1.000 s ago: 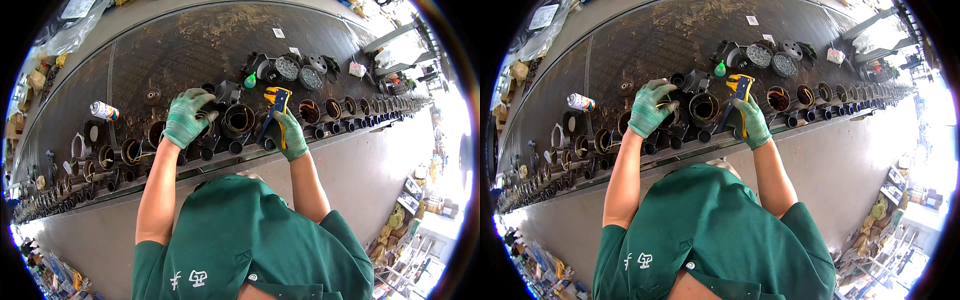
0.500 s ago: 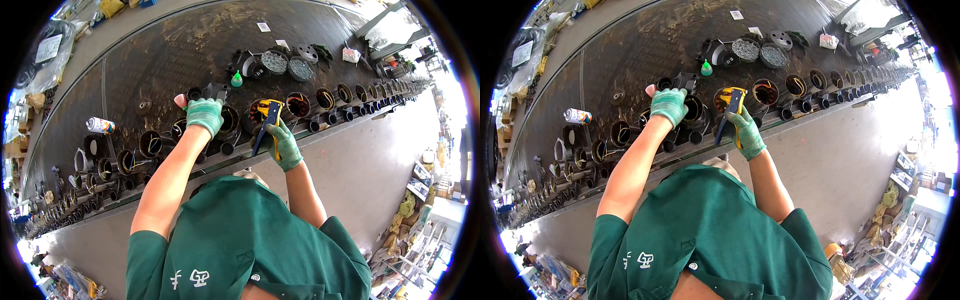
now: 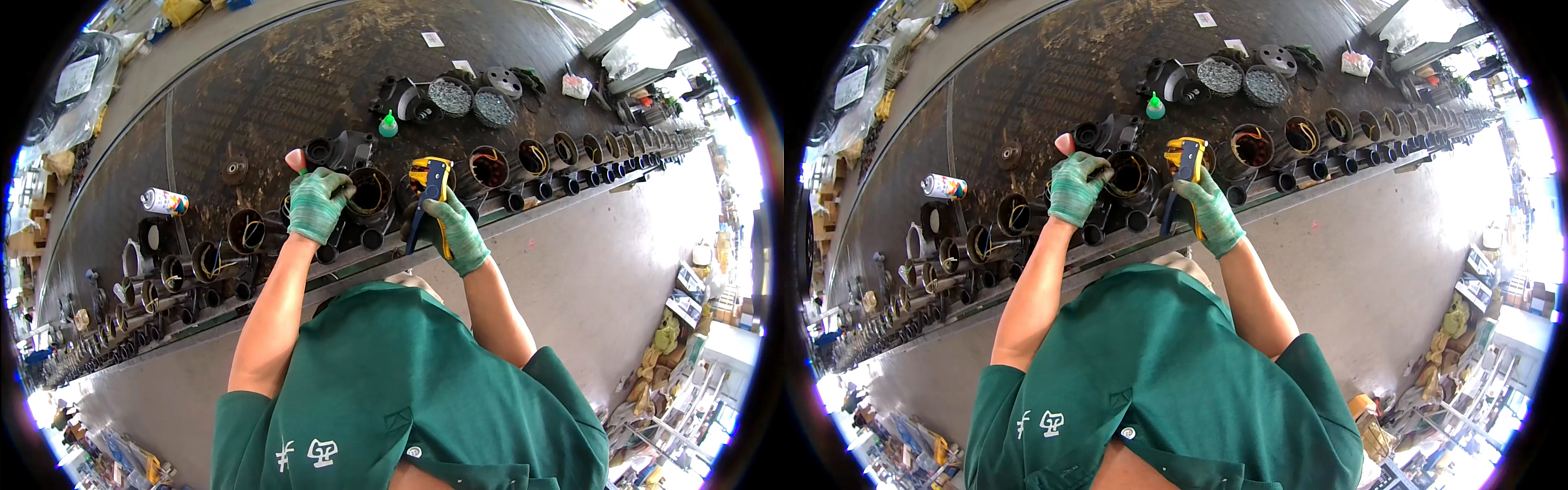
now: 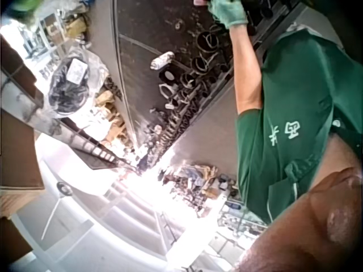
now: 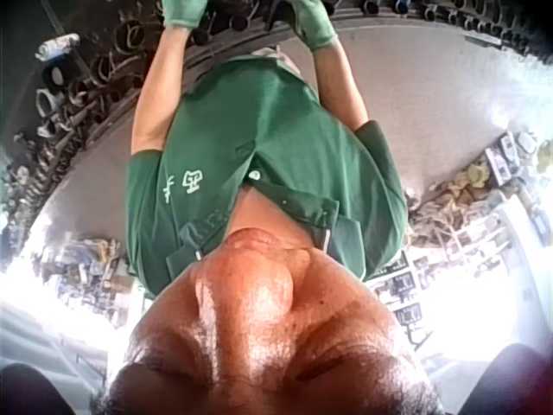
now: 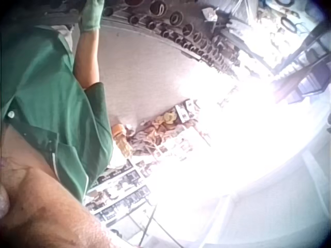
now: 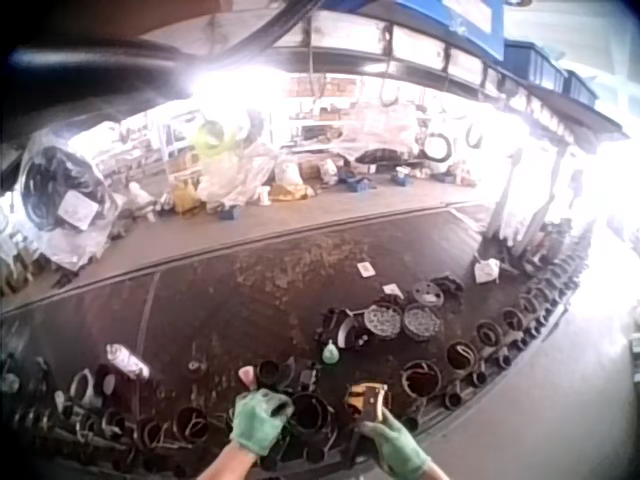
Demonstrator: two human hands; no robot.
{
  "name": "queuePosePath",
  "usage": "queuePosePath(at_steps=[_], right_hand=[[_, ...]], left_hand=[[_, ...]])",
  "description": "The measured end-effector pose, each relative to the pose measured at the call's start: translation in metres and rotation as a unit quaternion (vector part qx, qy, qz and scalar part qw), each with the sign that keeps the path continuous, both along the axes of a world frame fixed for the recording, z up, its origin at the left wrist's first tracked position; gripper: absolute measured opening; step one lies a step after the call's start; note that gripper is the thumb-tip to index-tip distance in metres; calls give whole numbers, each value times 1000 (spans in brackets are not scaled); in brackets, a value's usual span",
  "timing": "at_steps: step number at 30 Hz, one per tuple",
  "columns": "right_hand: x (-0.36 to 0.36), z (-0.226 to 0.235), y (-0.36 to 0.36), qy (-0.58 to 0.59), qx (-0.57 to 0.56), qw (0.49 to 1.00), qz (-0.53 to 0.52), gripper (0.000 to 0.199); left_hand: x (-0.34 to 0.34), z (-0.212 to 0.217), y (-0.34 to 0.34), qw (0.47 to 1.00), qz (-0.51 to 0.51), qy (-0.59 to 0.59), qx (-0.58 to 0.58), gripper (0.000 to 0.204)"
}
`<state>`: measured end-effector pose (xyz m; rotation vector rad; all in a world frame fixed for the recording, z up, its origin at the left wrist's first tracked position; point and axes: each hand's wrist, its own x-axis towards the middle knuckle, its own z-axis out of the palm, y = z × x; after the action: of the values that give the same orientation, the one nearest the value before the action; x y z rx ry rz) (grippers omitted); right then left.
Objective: The person uses a yellow and blue wire cutter to trim wires protruding from a series of cylindrical metal parts arranged in a row on a workbench. The person handles each part individually, cutting the wires and placing the parts back in the row.
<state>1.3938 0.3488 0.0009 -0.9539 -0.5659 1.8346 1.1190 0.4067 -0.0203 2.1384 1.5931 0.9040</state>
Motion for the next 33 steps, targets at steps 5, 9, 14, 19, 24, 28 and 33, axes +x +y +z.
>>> queuePosePath(at_steps=[5,9,14,19,24,28,33], right_hand=[[-15,-7,-1,-48,-6,999,11,52],[-31,-11,-8,-73,6,996,55,55],[-36,-5,-24,-36,-29,995,86,64],[-40,-2,-43,-36,-36,996,69,69],[-41,7,-58,30,-92,992,82,68],[-52,19,-62,75,-94,989,88,62],[-62,5,-65,72,-71,992,78,54]], left_hand=[[-12,7,0,997,-69,24,-10,18],[-16,20,1,993,-115,17,-15,18],[-15,33,-8,981,-189,29,-44,18],[-10,24,-19,977,-194,-40,-82,19],[-10,18,-20,973,-195,-64,-105,20],[-12,13,-18,968,-206,-90,-107,21],[-14,10,-18,963,-221,-106,-111,25]])
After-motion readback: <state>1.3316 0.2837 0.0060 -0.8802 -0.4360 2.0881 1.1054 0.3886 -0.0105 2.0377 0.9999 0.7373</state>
